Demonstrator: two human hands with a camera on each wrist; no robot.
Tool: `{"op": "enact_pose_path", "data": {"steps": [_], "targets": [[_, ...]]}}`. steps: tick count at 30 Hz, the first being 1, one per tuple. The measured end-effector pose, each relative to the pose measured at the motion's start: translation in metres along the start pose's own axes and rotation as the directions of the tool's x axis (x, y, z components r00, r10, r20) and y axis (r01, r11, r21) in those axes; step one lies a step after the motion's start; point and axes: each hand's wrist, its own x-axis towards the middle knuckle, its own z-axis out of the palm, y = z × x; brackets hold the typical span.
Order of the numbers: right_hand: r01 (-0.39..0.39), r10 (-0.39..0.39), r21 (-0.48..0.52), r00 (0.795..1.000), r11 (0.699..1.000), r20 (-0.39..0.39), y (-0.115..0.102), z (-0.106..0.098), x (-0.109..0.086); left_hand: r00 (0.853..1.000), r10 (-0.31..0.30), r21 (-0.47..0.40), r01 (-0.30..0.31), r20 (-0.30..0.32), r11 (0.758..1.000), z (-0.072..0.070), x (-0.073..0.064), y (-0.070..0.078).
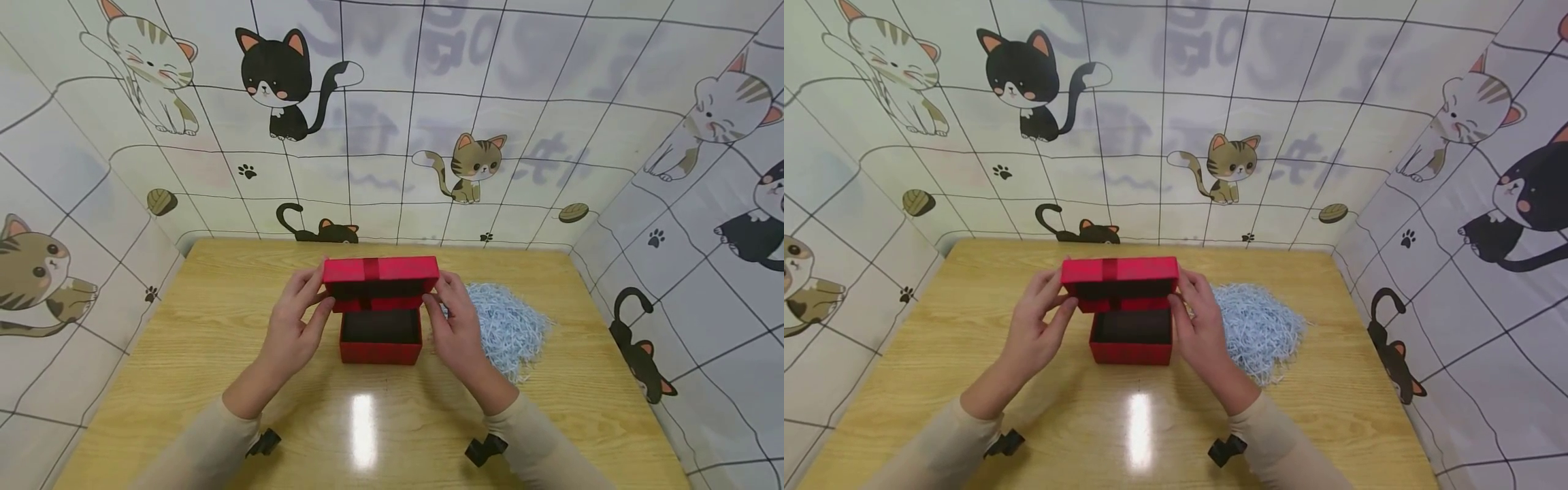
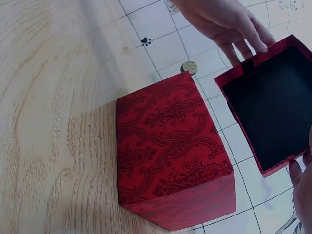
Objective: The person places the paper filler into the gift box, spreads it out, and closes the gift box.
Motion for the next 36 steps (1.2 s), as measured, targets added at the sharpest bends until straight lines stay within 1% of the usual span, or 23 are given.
{"op": "enact_pose_path", "data": {"steps": [1,4,8,11,14,18,21,25,29,31,33,36], "targets": [[0.001,-0.001,0.009,1.0,1.0,0.0,0.001,-0.001,0.0,1.0,0.013,0.006,-0.013,0.007,1.0,0.0,0.0,0.0],[0.004,-0.005,0.036,1.0,0.999,0.014,0.003,-0.002,-0.001,0.999,0.026,0.013,-0.027,0.021,1.0,-0.002,0.001,-0.001],[-0.025,0.023,0.056,0.999,0.998,0.028,0.004,-0.003,-0.003,1.0,0.026,-0.015,-0.026,0.016,1.0,-0.003,0.0,-0.005],[-0.028,0.026,0.073,0.999,0.997,0.026,0.004,-0.003,-0.003,1.0,0.022,-0.017,-0.022,-0.004,1.0,-0.003,0.0,-0.008],[-0.012,0.01,0.096,1.0,0.995,0.018,0.003,-0.003,-0.002,0.999,0.012,-0.019,-0.012,-0.033,1.0,-0.004,0.001,-0.008],[-0.027,0.024,0.135,0.999,0.991,0.027,0.002,-0.002,-0.001,0.998,-0.012,-0.043,0.009,-0.067,0.999,-0.004,0.001,-0.007],[-0.039,0.033,0.174,0.999,0.984,0.036,0.002,-0.002,-0.001,0.995,-0.047,-0.054,0.042,-0.086,0.998,-0.004,0.001,-0.006],[-0.053,0.043,0.208,0.998,0.977,0.052,0.004,-0.002,-0.002,0.989,-0.12,-0.086,0.112,-0.089,0.99,-0.004,-0.001,-0.006],[-0.074,0.058,0.192,0.994,0.979,0.087,0.007,-0.005,-0.001,0.978,-0.197,-0.138,0.186,-0.075,0.973,-0.004,-0.002,-0.01],[-0.086,0.064,0.186,0.991,0.979,0.119,0.008,-0.007,0.0,0.971,-0.232,-0.158,0.219,-0.064,0.963,-0.004,-0.002,-0.011],[-0.113,0.082,0.183,0.983,0.977,0.166,0.01,-0.009,0.0,0.961,-0.271,-0.167,0.26,-0.049,0.951,-0.005,-0.003,-0.012],[-0.157,0.107,0.182,0.961,0.971,0.255,0.011,-0.01,0.001,0.947,-0.32,-0.178,0.31,-0.029,0.934,-0.006,-0.003,-0.014]]}}
